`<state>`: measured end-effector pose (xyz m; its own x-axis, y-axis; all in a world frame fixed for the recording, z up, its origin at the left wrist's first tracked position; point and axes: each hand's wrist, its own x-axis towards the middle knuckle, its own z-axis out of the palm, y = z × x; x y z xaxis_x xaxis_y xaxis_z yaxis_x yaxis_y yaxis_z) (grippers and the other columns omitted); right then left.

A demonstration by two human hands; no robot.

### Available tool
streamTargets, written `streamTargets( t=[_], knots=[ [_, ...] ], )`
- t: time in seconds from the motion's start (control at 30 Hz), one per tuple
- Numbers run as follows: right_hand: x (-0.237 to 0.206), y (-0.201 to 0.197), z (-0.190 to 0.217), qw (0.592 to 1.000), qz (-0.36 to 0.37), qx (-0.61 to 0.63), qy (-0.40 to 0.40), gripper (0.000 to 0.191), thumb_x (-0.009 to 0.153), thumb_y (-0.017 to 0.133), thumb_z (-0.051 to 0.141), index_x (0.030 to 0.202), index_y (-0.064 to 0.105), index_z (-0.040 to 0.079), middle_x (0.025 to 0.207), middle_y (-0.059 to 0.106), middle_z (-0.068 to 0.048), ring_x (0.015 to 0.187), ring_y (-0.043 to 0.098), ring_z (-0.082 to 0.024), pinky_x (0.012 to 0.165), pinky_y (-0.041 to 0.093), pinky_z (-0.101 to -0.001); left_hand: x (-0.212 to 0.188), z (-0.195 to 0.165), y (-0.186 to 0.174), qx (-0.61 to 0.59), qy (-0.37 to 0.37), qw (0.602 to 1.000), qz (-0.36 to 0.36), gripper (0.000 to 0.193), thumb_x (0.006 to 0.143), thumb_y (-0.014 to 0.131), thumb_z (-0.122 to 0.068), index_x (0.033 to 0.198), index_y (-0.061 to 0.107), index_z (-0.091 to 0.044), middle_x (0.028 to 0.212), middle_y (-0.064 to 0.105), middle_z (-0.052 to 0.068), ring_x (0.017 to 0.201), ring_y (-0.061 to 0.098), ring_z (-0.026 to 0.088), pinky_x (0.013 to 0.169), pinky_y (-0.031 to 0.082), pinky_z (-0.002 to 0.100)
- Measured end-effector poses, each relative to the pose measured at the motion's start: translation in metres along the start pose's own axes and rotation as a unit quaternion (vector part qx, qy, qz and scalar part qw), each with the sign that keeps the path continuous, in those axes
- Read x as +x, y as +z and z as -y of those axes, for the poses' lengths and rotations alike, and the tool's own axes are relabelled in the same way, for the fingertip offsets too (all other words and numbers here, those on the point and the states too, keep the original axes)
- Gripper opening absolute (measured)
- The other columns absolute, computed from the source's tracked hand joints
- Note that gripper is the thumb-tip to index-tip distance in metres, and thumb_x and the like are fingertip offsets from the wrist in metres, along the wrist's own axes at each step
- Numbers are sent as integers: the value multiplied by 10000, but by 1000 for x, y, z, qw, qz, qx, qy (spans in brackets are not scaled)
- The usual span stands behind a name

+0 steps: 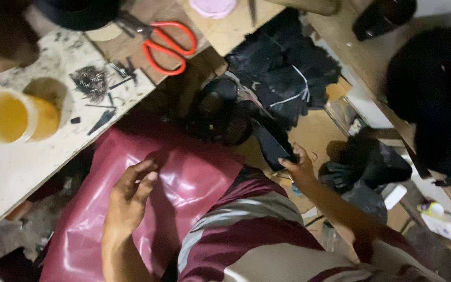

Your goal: The person applies a yellow liquid from a small container onto the edges of a black shoe upper using a finger, then presses the edges together to bond them. The person repeats this process on different sections of the shoe upper while seated at a cluttered workbench.

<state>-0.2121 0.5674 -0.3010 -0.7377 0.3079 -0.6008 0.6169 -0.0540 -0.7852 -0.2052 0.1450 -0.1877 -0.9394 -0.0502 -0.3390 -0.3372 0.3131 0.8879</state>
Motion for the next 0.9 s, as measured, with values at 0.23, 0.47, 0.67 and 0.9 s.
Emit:
streamTargets(
  t=[0.23,0.47,0.67,0.9],
  knots=[
    [0,-1,-39,979,-151,-84,104,917,776,752,111,1573,301,80,1332,606,-250,1085,683,-399,804,589,-466,-10,0,4,16,-8,1000,26,472,953,632,-217,1376,597,-10,1252,719,111,1078,677,189,926,522,322],
    [12,14,-42,944,-262,-200,27,1022,708,809,298,1558,319,11,1363,579,-316,1259,581,-469,1079,464,-450,-16,9,13,31,-26,999,20,476,951,648,-242,1362,611,-4,1220,731,119,1100,670,188,962,515,317],
    [27,31,-29,947,-287,-145,4,947,719,803,262,1510,352,2,1283,561,-290,1183,555,-450,1014,448,-462,-16,12,21,34,-69,997,16,492,936,662,-244,1369,612,-14,1168,747,108,1032,668,182,938,503,304],
    [31,42,-5,961,-200,-192,14,817,770,790,264,1465,442,13,1140,559,-255,1039,554,-405,913,457,-450,-19,23,17,24,-93,995,-5,479,936,665,-217,1368,613,-16,1177,728,101,1039,656,170,926,503,303]
  ],
)
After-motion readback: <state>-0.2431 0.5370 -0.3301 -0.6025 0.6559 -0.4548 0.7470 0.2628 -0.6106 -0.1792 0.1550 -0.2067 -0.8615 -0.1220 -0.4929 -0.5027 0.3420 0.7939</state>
